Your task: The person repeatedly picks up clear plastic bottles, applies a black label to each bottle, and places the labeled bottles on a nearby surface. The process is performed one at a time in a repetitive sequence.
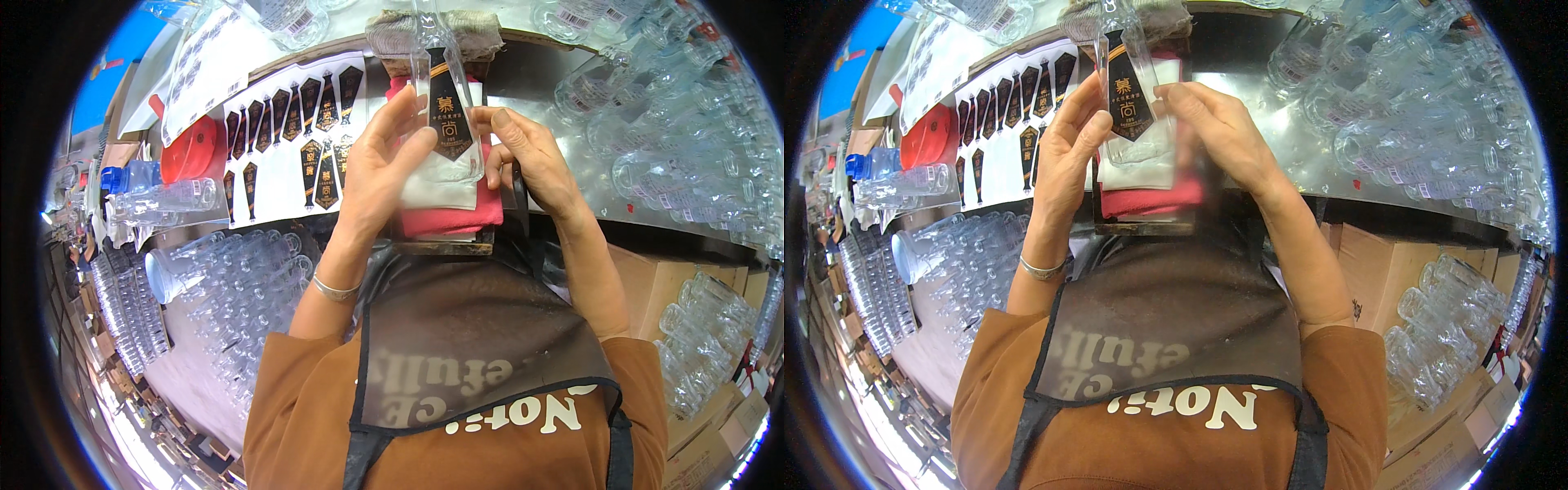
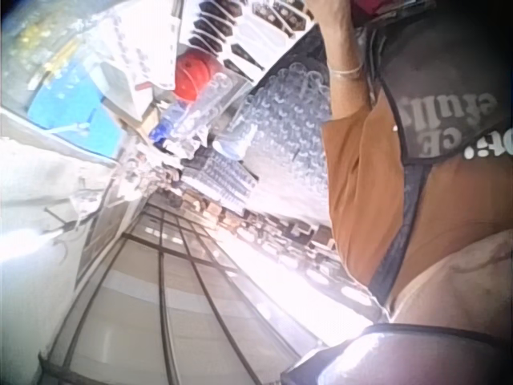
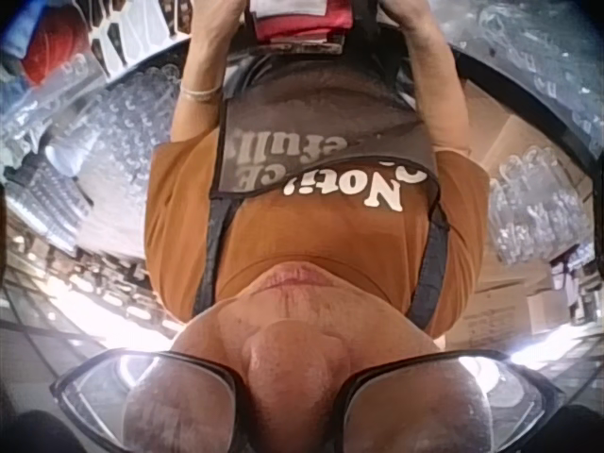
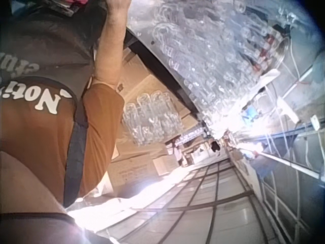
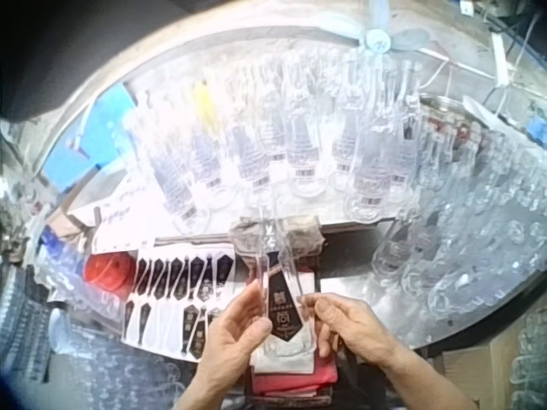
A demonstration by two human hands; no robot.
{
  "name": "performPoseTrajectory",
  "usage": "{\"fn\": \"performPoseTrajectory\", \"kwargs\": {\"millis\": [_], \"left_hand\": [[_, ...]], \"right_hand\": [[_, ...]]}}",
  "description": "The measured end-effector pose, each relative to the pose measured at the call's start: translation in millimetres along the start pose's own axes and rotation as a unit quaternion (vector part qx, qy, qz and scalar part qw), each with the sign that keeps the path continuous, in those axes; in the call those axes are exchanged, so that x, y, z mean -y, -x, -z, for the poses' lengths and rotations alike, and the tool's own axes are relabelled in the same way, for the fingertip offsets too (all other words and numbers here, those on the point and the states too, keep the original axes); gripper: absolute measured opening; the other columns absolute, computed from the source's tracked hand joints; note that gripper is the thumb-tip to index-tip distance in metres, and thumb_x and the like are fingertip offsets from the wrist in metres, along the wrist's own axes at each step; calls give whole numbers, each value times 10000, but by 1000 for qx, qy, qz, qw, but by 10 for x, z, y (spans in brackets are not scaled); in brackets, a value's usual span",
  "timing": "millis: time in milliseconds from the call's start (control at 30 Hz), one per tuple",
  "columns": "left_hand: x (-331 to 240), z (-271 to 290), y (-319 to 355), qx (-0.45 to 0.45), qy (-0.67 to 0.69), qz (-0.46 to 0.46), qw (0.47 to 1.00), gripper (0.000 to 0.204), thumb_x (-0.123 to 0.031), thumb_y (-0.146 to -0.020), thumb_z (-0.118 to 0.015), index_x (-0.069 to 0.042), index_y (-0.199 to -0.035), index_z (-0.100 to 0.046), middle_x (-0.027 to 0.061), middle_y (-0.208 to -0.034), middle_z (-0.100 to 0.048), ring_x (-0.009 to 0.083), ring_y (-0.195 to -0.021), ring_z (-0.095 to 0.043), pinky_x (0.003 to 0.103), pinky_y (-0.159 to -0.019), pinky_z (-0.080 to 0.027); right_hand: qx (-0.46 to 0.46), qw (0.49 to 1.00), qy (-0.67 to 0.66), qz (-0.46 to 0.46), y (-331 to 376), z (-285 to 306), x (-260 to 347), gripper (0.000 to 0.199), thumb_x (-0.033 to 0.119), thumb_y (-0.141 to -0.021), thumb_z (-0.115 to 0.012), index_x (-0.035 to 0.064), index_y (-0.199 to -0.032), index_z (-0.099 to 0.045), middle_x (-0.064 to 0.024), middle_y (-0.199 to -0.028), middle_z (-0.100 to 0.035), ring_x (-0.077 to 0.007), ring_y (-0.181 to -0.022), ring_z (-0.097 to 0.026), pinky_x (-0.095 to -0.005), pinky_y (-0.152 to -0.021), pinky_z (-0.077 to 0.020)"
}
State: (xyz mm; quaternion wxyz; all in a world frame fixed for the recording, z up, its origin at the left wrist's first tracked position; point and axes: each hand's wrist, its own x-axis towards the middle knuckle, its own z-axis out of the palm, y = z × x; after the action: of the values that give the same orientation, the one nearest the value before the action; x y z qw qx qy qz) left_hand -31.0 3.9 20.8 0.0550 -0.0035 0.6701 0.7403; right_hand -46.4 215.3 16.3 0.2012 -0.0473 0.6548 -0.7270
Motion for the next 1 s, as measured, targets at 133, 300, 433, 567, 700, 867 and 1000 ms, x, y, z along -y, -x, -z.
{"fn": "performPoseTrajectory", "kwargs": {"millis": [133,300,433,567,700,867,1000], "left_hand": [[44,20,10,25,-26,-23,999,749,-80,-876,-753,54,-1501,-364,192,-1458,-502,267,-1341,-492,390,-1117,-395],[58,10,51,55,-63,-55,995,900,-93,-822,-799,68,-1534,-271,219,-1499,-445,287,-1395,-435,400,-1142,-361],[38,10,46,52,-95,-58,992,937,-100,-811,-805,72,-1540,-242,235,-1496,-445,289,-1400,-429,382,-1147,-350],[-18,-11,-5,28,-97,-30,994,900,-119,-830,-787,64,-1537,-262,225,-1490,-454,284,-1384,-452,377,-1126,-377],[-78,1,-164,6,-248,-211,945,707,-132,-877,-714,-38,-1506,-406,219,-1544,-385,335,-1389,-443,413,-1114,-390],[-224,-26,-363,-1,-350,-260,900,561,-204,-922,-690,-96,-1448,-528,186,-1552,-400,327,-1397,-448,432,-1132,-378],[-192,-20,-394,1,-364,-254,896,544,-196,-911,-690,-106,-1429,-548,190,-1541,-409,345,-1386,-454,431,-1122,-392]], "right_hand": [[0,1000,-4,-2,-4,72,-5,517,415,-1049,-503,-40,-1282,-584,-135,-1102,-719,-77,-606,-607,-211,-585,-467],[-48,998,-47,14,-63,192,-107,552,435,-1054,-492,-71,-1261,-566,-176,-1158,-678,-61,-586,-585,-161,-448,-402],[-252,933,-259,0,-133,374,-267,522,443,-1049,-500,-49,-1206,-578,-131,-1059,-687,-92,-695,-597,-221,-543,-484],[-243,920,-306,-29,-84,412,-357,428,425,-1043,-516,27,-1137,-642,-45,-988,-679,-113,-770,-623,-278,-608,-527],[-188,942,-276,26,-86,415,-360,284,236,-1020,-560,16,-1167,-662,-22,-1023,-678,-115,-911,-637,-274,-801,-528],[-162,941,-296,29,-83,413,-242,278,172,-1007,-555,6,-1212,-642,-33,-1055,-675,-123,-971,-630,-276,-890,-505],[-152,939,-306,27,-63,432,-316,283,150,-1005,-546,1,-1230,-628,-40,-1070,-675,-127,-983,-631,-282,-904,-505]]}}
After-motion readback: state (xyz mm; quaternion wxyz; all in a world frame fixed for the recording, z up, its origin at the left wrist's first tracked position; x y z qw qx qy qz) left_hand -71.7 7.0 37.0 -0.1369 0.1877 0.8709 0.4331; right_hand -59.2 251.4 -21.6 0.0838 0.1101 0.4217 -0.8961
